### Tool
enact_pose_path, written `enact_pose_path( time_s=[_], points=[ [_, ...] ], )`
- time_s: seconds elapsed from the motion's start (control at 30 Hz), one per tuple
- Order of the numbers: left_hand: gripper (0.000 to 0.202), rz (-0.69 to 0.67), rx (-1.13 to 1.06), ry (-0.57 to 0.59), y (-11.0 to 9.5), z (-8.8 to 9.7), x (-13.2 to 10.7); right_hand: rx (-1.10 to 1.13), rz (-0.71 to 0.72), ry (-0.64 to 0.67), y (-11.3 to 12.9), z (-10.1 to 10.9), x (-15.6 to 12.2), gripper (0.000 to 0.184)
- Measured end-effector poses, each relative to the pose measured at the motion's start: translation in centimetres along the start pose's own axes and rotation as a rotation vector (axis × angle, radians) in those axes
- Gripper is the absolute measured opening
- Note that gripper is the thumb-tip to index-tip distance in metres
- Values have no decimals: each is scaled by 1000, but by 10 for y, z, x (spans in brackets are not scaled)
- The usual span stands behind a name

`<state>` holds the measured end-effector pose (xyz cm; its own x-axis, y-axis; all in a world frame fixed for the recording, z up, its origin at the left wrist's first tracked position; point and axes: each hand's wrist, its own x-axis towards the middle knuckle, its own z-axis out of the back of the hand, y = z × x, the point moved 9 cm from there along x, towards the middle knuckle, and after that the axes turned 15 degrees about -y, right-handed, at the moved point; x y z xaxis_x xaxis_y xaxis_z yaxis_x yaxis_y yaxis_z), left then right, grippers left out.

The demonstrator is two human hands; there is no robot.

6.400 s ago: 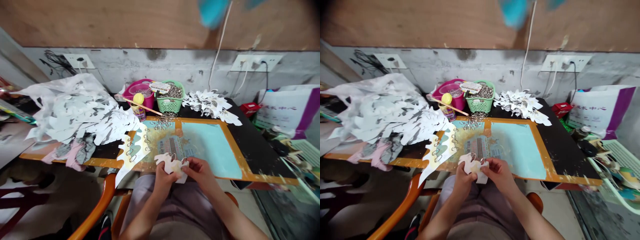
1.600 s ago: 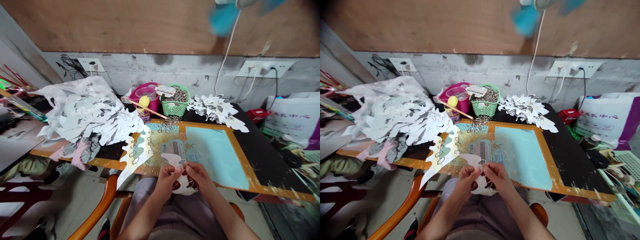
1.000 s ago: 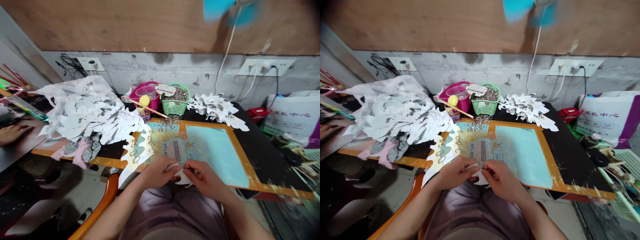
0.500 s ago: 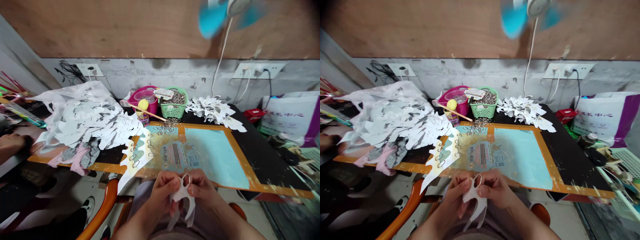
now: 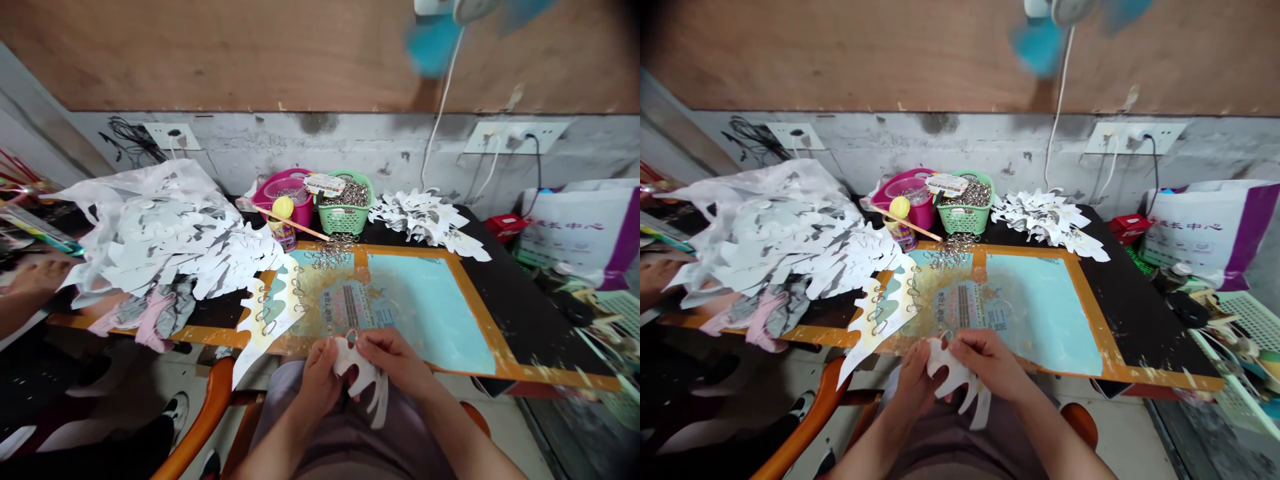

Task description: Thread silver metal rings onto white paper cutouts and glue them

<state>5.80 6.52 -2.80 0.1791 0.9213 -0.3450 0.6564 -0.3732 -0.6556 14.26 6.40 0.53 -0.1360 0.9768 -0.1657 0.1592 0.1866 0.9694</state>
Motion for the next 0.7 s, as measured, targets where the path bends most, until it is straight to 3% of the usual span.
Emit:
enact_pose_path(
  time_s=[0.17, 0.3, 0.47, 0.6, 0.7],
  points=[
    [38, 31, 33, -195, -13, 18, 8, -160, 36, 19, 20, 10, -2, 24],
    [36, 219, -80, -132, -2, 8, 4, -243, 157, -4, 32, 6, -5, 30],
    [53, 382, -263, -187, 18, 10, -7, -304, 216, -64, 32, 2, -5, 31],
    [84, 310, -287, -55, 2, 10, -3, -363, 231, -139, 39, 18, -3, 32],
    [75, 158, -171, -33, -9, 12, -1, -406, 244, -144, 45, 23, -4, 33]
  ],
)
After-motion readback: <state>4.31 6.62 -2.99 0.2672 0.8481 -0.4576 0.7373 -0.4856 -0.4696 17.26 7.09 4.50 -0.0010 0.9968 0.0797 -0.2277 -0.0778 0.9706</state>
